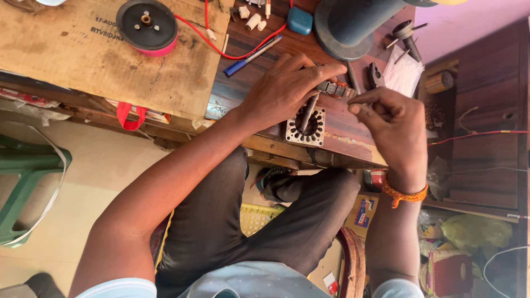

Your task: The person repairs a small electric motor at a workbench. He first presses a bearing into a metal end cap using a rod inside a steel bowl, then seats the armature into the stator housing and works the copper windings and commutator by hand to fit the parts together.

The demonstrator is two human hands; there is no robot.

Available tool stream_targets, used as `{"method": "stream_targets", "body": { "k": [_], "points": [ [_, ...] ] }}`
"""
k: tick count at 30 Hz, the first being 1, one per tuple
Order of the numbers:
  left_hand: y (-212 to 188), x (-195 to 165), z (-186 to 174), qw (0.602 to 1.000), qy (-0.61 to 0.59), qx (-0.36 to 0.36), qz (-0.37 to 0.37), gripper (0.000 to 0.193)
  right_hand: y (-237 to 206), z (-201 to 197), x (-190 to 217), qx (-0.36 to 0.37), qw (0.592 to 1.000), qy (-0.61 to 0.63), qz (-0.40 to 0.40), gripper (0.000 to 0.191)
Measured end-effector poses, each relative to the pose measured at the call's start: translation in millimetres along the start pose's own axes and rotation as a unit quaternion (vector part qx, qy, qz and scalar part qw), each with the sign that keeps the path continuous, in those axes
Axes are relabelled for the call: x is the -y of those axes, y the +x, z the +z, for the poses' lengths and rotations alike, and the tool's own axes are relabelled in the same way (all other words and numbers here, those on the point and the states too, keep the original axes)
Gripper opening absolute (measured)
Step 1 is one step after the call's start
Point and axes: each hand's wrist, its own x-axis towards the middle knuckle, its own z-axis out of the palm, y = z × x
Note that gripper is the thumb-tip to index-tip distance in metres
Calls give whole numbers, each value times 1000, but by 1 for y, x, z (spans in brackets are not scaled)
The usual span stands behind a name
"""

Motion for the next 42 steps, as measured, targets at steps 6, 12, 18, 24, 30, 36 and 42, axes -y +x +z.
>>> {"method": "stream_targets", "body": {
  "k": [6,12,18,24,30,36,42],
  "points": [
    [1,1,4,1000,-4,-9,9,66,7,-10,-1,-4,1000,15,11,8],
    [1,0,3,1000,1,-2,1,63,6,-2,0,15,1000,-1,-7,9],
    [-1,4,6,999,30,-16,33,62,-2,30,-10,0,984,-113,-139,13],
    [-4,12,3,973,168,6,157,52,-10,56,-36,-44,989,-79,-119,9],
    [-7,7,-11,921,275,-35,273,10,-24,46,-51,-27,997,-35,-60,11],
    [-3,-4,-14,911,289,-54,291,14,-41,37,-35,15,997,-74,-32,15],
    [-7,-5,-6,941,256,-15,220,7,-36,16,-1,-25,983,-134,-125,17]
  ]
}}
